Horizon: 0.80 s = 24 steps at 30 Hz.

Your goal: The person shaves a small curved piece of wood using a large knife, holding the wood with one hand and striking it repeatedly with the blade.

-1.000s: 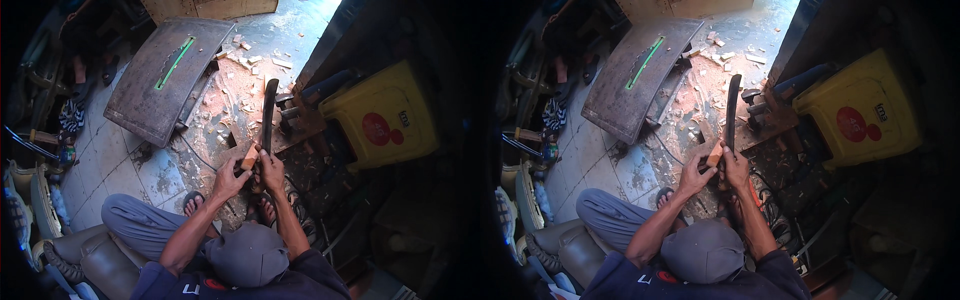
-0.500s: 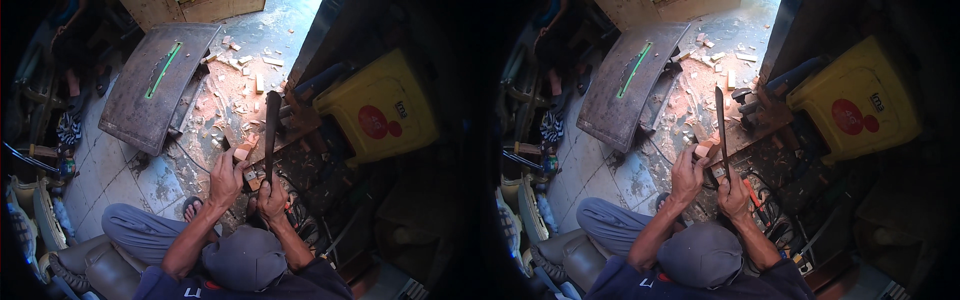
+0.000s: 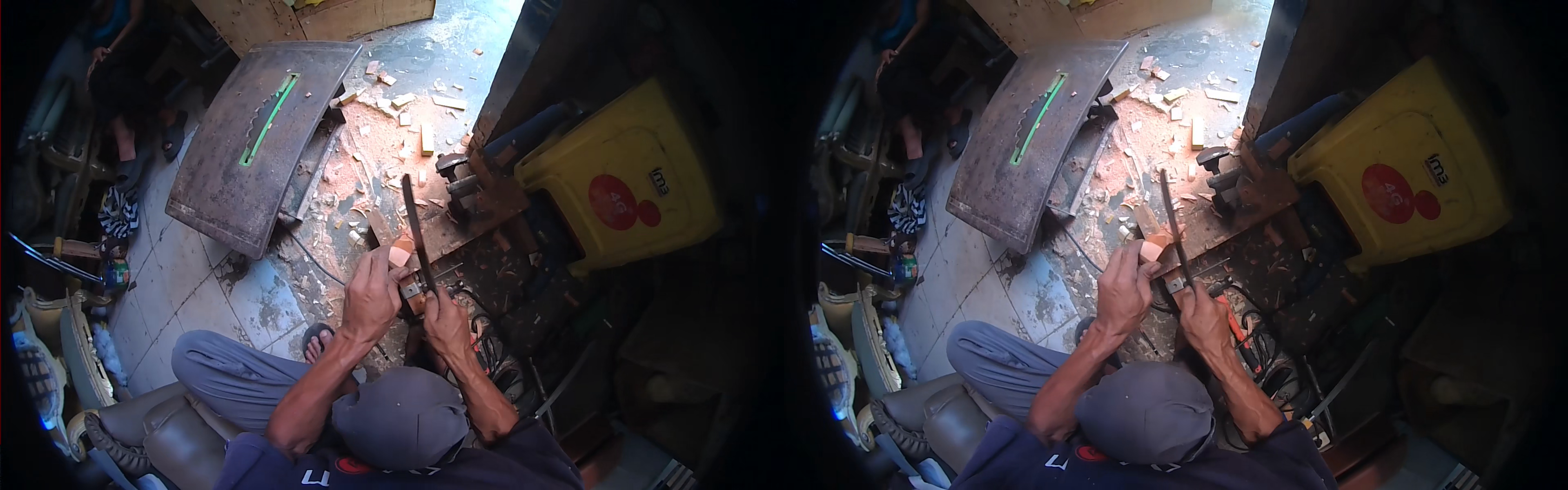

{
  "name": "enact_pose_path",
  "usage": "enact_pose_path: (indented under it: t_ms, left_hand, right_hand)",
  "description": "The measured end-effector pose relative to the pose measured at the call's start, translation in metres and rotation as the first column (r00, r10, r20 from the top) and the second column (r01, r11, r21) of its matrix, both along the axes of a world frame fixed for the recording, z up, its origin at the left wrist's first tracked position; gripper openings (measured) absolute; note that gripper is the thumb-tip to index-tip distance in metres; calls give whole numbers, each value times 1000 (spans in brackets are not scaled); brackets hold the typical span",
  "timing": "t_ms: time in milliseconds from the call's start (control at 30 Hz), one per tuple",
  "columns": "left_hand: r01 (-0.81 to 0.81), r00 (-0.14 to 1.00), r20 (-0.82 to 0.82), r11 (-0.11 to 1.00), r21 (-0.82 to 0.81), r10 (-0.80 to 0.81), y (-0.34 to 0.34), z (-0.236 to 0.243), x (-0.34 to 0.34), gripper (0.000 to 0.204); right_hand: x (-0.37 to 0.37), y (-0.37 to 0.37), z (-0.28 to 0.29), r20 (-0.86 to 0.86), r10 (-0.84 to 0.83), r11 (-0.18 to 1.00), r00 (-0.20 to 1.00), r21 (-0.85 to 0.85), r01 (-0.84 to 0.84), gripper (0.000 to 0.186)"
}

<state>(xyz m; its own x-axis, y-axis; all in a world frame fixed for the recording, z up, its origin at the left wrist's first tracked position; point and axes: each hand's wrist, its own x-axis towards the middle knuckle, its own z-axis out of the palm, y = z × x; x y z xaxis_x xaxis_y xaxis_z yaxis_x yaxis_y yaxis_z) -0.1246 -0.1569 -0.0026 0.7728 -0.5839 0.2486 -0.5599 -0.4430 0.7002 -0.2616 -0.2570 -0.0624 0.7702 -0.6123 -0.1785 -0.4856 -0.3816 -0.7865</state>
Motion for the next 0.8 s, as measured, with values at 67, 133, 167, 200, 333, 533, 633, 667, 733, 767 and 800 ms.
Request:
enact_pose_path:
  t_ms: [67, 133, 167, 200, 333, 533, 633, 667, 733, 767, 800]
  left_hand:
    - [-7, 996, 91, 1000, 22, 5, 3, -1, 9, 39]
    - [15, 996, 89, 1000, 21, -17, 3, 0, 13, 39]
    - [16, 998, 56, 999, 29, -18, 6, 1, 11, 39]
    - [17, 1000, 25, 999, 36, -18, 8, 2, 8, 38]
    - [5, 1000, 18, 1000, 27, -6, 6, -2, 3, 39]
    - [13, 999, 33, 999, 48, -15, 12, 4, 8, 41]
    - [22, 999, 22, 998, 55, -23, 2, 1, 3, 42]
    - [7, 999, -52, 999, 52, -4, 7, 4, 7, 41]
    - [-2, 1000, 12, 1000, 28, 2, 10, 1, 13, 41]
    - [-6, 1000, 8, 1000, 31, 6, 14, -5, 8, 40]
    - [-25, 1000, 20, 993, 115, 23, 23, 6, 11, 39]
  right_hand:
    - [11, -2, 30, 90, -7, 998, 996, 64, 2, 24]
    - [0, 2, 50, 281, -120, 972, 952, 228, 55, 24]
    - [-2, 8, 53, 438, -242, 929, 866, 363, 76, 26]
    - [-5, 15, 54, 558, -374, 868, 741, 491, 69, 27]
    - [5, 4, 30, 193, 38, 999, 980, -36, -31, 28]
    - [7, 15, 62, 640, -376, 878, 670, 477, 37, 28]
    - [3, 3, 15, 146, 83, 980, 986, -189, -55, 31]
    - [1, 1, 8, 53, 41, 996, 998, -78, -37, 31]
    - [14, -10, 17, 137, -21, 999, 990, 50, 14, 31]
    - [14, -10, 46, 272, -63, 995, 960, 88, 40, 31]
    - [6, 4, 69, 358, -109, 986, 927, 155, 56, 31]
